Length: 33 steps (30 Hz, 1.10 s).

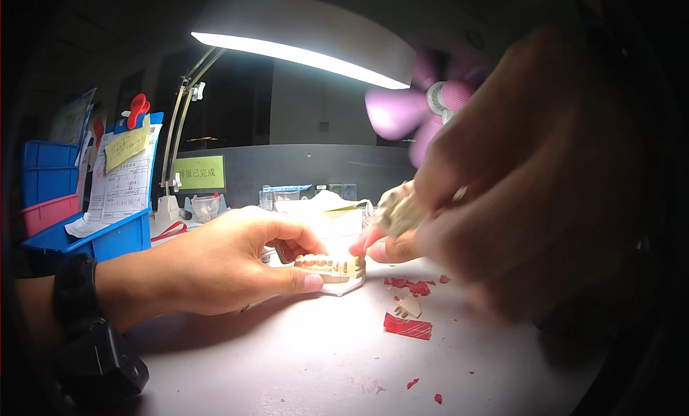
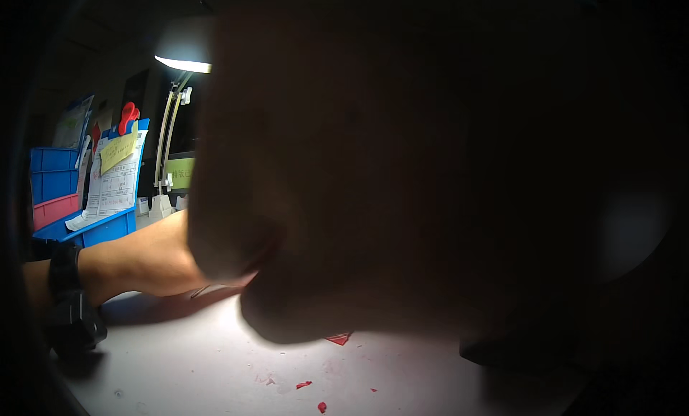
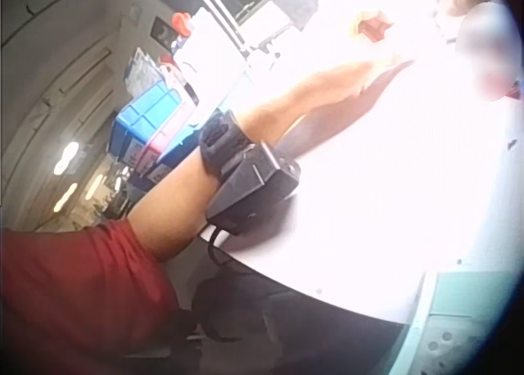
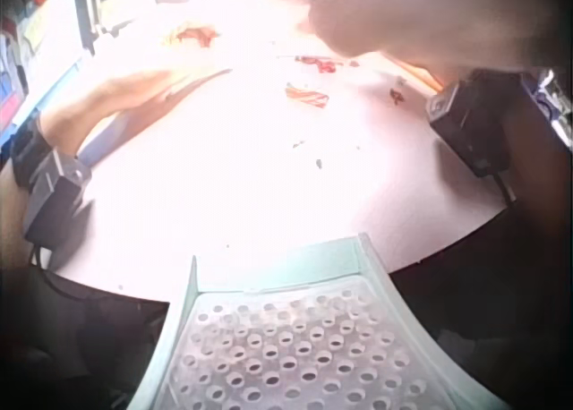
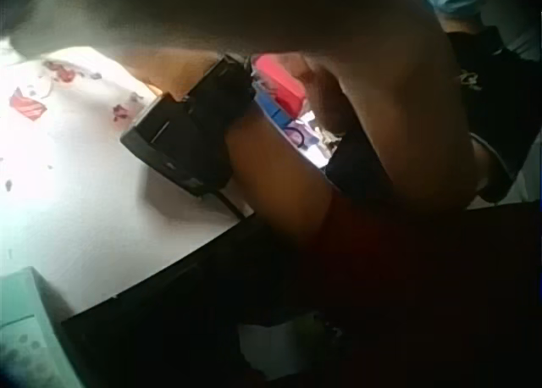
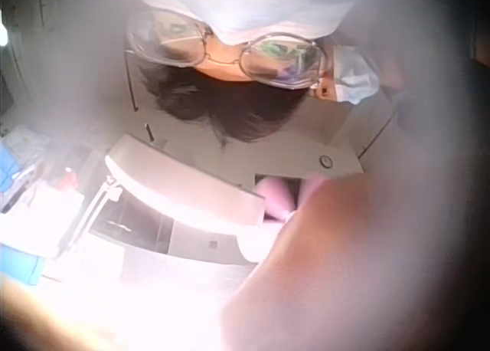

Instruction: Grinding and fitting small dental components into a dental model using a rotary tool.

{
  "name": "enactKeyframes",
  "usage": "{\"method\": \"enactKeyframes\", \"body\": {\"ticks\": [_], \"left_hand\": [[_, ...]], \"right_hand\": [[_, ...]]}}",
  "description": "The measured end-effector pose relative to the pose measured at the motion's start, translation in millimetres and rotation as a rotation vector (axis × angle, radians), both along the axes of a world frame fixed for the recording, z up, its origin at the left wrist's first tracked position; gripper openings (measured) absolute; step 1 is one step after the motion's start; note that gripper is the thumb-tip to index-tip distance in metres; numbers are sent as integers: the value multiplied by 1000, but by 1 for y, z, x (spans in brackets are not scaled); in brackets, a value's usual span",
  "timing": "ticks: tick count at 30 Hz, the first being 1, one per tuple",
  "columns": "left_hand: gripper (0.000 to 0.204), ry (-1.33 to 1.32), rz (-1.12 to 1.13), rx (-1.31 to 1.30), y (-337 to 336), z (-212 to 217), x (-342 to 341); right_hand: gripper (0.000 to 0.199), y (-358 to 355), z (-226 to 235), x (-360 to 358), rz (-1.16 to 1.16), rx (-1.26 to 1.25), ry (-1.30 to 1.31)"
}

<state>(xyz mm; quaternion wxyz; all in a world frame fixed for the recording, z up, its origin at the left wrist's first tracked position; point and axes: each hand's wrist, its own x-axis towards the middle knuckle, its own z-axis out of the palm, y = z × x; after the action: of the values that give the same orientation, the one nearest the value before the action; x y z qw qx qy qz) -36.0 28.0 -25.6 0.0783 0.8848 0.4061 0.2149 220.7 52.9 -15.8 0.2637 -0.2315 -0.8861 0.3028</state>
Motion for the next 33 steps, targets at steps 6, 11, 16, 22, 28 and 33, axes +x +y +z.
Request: {"method": "enactKeyframes", "body": {"ticks": [6, 11, 16, 22, 28, 33], "left_hand": [[36, -22, 9, -108, 7, 0, -4], [37, -21, 25, -113, 7, 1, -1], [37, -19, 38, -120, 4, 3, 0], [36, -27, 28, -125, 3, 3, 2], [39, -22, 28, -138, 5, 3, -1], [40, -23, 30, -136, 4, 3, 0]], "right_hand": [[23, 7, -7, 5, -41, -66, 55], [25, 12, -9, 7, -56, -96, 79], [18, 14, -8, 6, -57, -145, 51], [18, 11, -8, 6, -66, -128, 43], [18, 12, -8, 6, -58, -137, 48], [19, 11, -7, 6, -57, -125, 37]]}}
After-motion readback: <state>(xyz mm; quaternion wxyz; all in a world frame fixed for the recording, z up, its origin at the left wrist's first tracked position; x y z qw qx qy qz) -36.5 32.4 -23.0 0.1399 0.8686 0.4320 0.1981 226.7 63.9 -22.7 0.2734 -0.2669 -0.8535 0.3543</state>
